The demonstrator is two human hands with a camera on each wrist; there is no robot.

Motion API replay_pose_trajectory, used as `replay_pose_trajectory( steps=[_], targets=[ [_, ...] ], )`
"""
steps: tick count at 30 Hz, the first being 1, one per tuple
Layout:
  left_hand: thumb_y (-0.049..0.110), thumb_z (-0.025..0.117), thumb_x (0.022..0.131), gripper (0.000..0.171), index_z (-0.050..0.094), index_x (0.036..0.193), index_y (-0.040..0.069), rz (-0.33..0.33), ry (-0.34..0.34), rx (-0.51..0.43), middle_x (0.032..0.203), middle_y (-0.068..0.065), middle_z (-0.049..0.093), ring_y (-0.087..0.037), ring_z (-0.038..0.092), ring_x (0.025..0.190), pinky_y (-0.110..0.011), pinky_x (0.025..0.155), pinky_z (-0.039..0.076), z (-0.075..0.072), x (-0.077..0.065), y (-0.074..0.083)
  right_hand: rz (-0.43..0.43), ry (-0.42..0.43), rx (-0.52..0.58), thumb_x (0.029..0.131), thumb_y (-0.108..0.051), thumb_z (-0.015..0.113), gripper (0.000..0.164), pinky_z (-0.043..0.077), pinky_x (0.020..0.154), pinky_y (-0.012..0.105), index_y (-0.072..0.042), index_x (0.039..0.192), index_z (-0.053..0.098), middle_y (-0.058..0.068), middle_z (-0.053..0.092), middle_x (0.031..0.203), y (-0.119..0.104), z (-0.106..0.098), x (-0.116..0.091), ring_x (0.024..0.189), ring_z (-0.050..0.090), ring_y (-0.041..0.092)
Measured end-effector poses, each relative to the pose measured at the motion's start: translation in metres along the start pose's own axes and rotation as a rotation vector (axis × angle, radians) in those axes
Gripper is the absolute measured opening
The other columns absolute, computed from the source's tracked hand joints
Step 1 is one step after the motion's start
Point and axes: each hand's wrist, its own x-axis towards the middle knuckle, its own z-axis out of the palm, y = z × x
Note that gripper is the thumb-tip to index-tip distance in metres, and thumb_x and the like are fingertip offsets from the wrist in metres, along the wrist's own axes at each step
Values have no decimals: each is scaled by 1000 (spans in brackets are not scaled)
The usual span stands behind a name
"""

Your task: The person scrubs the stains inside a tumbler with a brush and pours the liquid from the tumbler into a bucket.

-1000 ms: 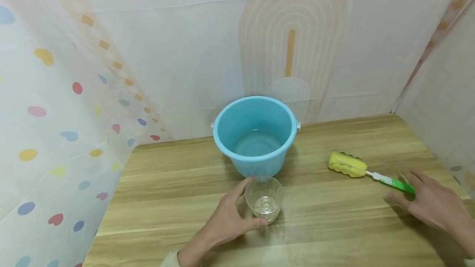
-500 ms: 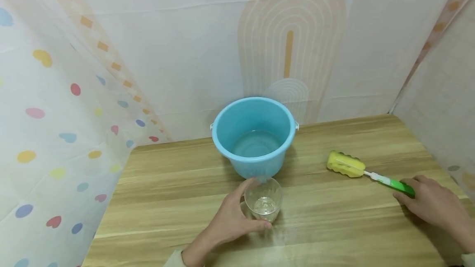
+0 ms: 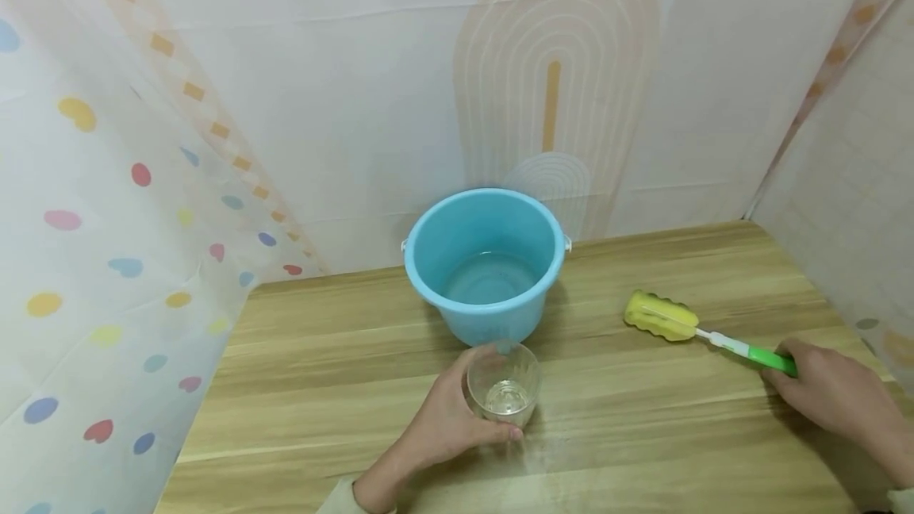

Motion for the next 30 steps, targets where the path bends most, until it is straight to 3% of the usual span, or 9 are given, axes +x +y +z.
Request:
replay_pose_trajectory(
  steps=[6, 15, 23, 30],
  targets=[
    [29, 101, 69, 99, 47, 152, 26, -6, -14, -32, 145, 4, 58, -16, 52, 137, -42, 116, 40, 1, 0, -2, -33, 22, -20, 88, -4, 72, 21, 30, 48, 27, 12, 92, 59, -2, 38, 61, -5, -3, 0, 52, 36, 15],
    [24, 100, 70, 99, 46, 153, 24, -16, -17, -40, 146, 3, 58, -17, 52, 137, -42, 116, 40, 2, 2, -3, -79, -17, -53, 89, -7, 71, 17, 30, 48, 25, 1, 82, 58, -4, 36, 62, -6, -6, 3, 51, 33, 11],
    [22, 100, 69, 98, 48, 151, 21, -34, -16, -41, 142, 3, 60, -15, 54, 135, -40, 115, 41, 3, 3, -2, -63, -47, -45, 93, -10, 69, 31, 30, 48, 24, -13, 72, 45, -4, 36, 61, -8, -7, 1, 51, 33, 10],
    [23, 99, 70, 97, 47, 151, 21, -53, -22, -52, 143, 3, 59, -16, 54, 135, -40, 114, 41, 3, 2, -2, -46, 6, -22, 95, -11, 66, 38, 28, 47, 24, -16, 68, 41, -5, 34, 59, -11, -7, -2, 49, 30, 9]
  ],
)
